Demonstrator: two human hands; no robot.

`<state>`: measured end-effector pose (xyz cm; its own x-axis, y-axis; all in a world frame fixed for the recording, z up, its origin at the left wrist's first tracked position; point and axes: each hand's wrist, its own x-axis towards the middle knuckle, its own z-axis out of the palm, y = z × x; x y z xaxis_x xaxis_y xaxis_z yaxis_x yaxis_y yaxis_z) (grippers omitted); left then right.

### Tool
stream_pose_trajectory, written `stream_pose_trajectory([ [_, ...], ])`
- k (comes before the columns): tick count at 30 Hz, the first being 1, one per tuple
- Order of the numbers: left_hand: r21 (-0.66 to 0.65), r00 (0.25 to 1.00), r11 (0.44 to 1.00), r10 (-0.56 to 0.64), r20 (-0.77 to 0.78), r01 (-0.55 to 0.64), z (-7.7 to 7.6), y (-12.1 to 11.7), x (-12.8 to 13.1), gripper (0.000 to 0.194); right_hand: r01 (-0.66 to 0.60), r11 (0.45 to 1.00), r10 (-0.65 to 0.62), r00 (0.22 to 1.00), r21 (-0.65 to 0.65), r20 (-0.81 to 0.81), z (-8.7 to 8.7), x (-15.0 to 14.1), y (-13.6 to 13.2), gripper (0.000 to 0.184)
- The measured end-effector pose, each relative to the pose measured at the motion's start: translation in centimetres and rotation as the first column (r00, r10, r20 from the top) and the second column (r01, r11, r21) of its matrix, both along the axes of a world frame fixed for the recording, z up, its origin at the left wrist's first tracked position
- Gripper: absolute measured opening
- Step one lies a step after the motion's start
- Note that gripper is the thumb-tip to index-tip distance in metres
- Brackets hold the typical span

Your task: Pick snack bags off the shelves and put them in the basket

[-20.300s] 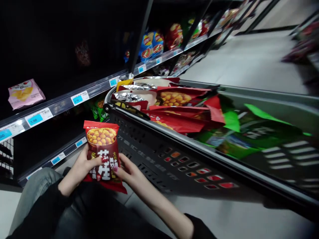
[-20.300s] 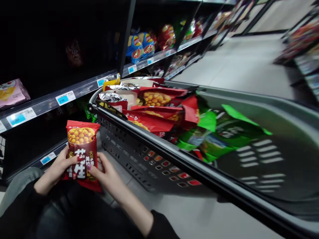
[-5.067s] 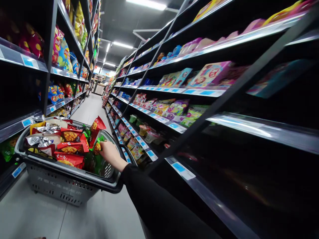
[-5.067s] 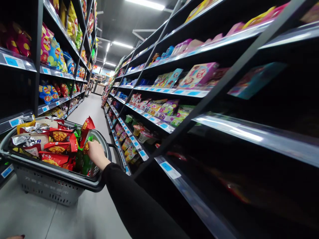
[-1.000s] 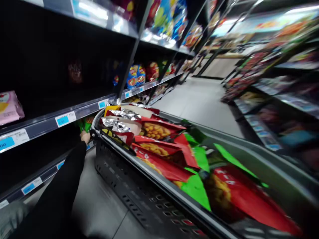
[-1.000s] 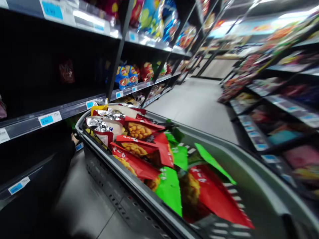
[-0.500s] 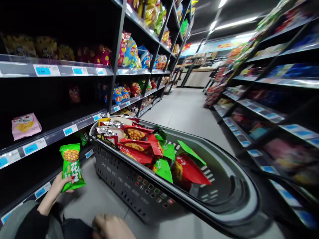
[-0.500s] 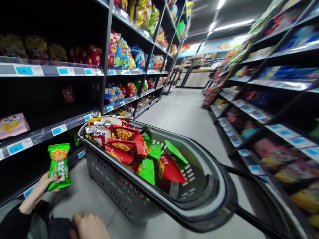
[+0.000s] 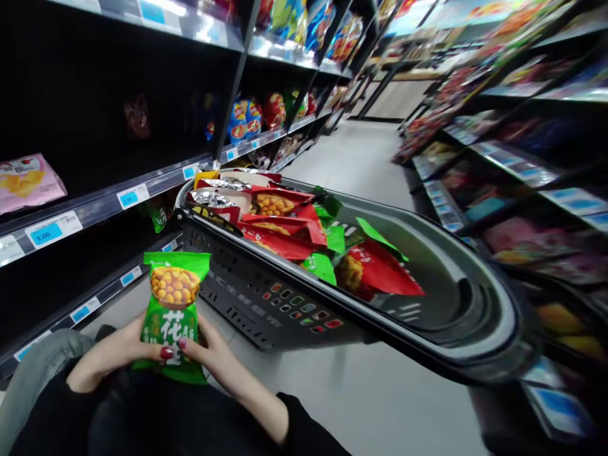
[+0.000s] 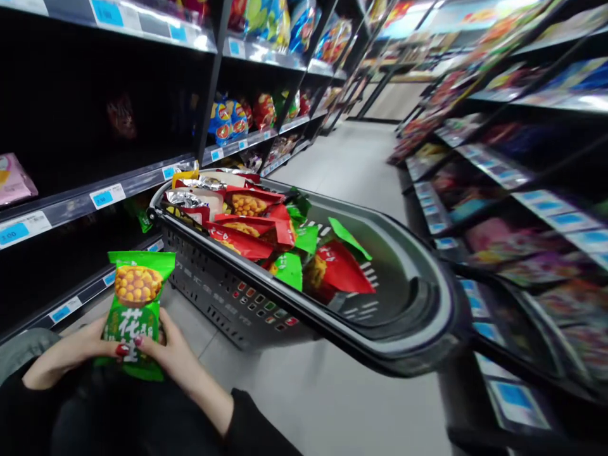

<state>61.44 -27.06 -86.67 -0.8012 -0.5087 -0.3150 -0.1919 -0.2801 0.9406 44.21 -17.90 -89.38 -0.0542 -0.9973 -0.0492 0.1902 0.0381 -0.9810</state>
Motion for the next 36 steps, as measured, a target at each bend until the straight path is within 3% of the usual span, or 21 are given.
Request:
stream_pose_trajectory([
  [3, -0.186, 0.999, 0.982, 0.005, -0.038, -0.012, -0.7, 0.2, -1.1, 0.072, 0.025, 0.998, -0.026, 1.000, 0.057, 0.014, 0.4, -0.4, 0.3, 0.069],
  [11, -0.160, 0.997, 0.984, 0.074, -0.011, -0.075, -1.4, 0.2, -2.1, 0.054, 0.048, 0.993, -0.042, 0.997, 0.107, -0.063, 0.0, -1.8, 0.1, 0.068],
  [19, -0.232, 0.994, 0.969, 0.095, 0.058, -0.080, -1.8, 0.4, -2.4, 0.057, 0.025, 0.970, -0.073, 0.978, 0.240, 0.193, -0.4, -1.6, 0.4, 0.057],
  [36, -0.254, 0.985, 0.964, 0.116, 0.127, -0.081, -2.0, 0.4, -2.3, 0.060, -0.012, 0.951, -0.100, 0.935, 0.310, 0.341, 0.2, -1.1, 0.5, 0.051],
])
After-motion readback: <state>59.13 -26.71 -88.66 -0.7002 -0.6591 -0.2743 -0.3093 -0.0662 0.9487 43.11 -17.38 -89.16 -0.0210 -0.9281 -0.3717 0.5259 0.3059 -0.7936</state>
